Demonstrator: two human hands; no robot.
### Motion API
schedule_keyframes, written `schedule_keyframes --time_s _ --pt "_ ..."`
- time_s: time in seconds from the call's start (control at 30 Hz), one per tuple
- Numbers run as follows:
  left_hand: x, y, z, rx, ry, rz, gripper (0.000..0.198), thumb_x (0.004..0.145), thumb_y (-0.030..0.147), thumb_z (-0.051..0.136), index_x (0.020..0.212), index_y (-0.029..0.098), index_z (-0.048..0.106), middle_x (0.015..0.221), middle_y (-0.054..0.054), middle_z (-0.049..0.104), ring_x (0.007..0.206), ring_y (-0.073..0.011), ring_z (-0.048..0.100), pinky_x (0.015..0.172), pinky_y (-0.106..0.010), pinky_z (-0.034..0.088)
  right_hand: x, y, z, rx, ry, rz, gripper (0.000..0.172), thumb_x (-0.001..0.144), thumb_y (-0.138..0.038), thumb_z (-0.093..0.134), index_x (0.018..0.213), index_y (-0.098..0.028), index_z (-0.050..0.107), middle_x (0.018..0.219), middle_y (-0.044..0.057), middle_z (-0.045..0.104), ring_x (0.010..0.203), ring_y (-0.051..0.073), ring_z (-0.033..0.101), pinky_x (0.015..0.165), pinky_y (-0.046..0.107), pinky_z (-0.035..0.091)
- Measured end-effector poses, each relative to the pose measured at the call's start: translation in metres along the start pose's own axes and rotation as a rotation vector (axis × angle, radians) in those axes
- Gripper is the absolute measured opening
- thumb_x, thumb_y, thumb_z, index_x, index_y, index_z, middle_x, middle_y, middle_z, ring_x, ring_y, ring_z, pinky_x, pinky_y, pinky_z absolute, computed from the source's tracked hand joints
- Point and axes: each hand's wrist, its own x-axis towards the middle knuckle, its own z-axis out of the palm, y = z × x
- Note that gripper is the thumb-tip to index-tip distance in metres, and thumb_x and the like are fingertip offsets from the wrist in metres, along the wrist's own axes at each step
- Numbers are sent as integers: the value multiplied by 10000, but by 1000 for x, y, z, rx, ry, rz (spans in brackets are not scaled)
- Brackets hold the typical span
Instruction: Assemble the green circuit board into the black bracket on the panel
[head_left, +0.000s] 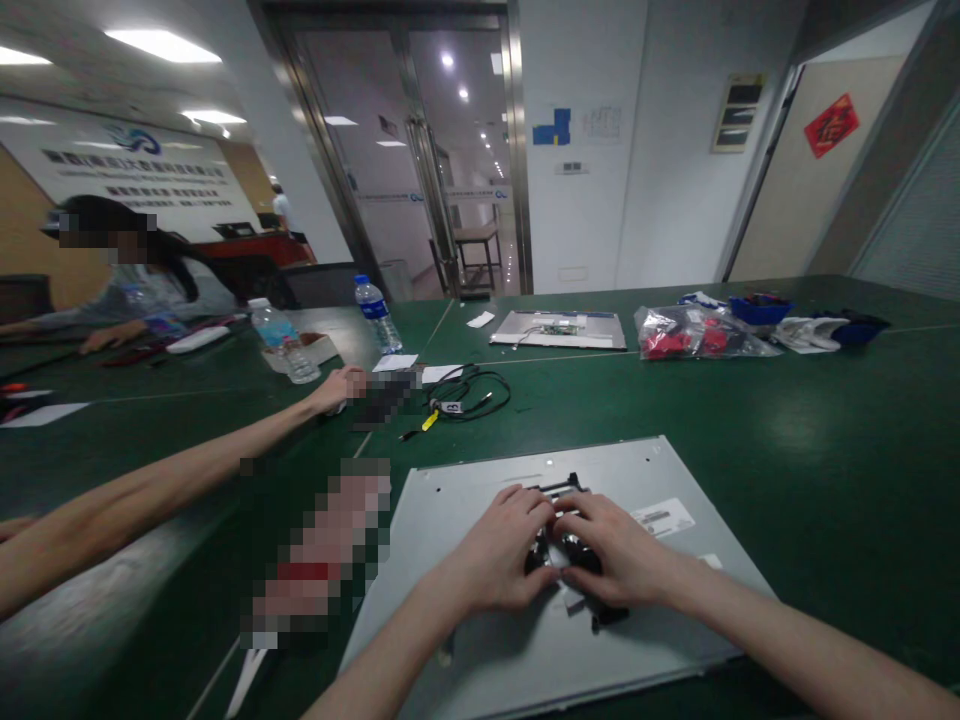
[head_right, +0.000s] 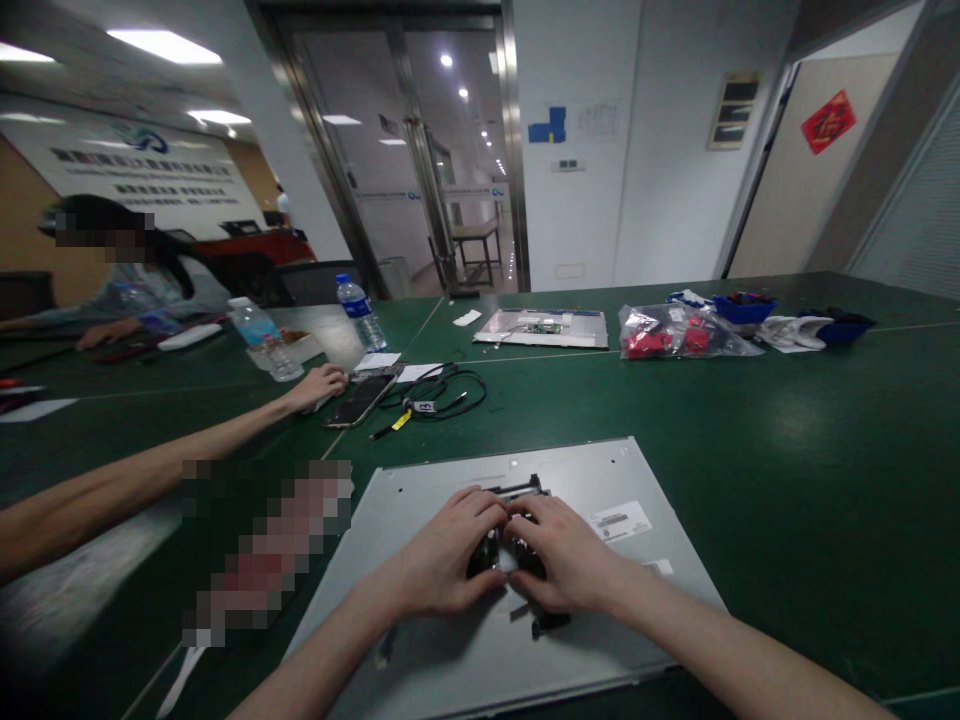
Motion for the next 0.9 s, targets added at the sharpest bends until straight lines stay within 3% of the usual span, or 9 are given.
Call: schedule_keyframes --time_s 0.43,0.9 --pt "-2 2 3 12 12 -30 429 725 321 715 1107 219 550 1094 -72 601 1073 -291 545 1103 -535 310 3 -6 -8 33 -38 17 380 732 -273 703 1087 -204 585 1312 113 534 1185 293 501 1006 456 425" --pt "-2 5 -1 14 -9 -36 393 724 299 698 1078 203 556 1107 -75 595 1078 -274 533 1111 -482 308 3 -5 -5 10 -51 2 394 703 -201 671 1084 -202 568 1331 111 525 1201 288 492 1020 438 408"
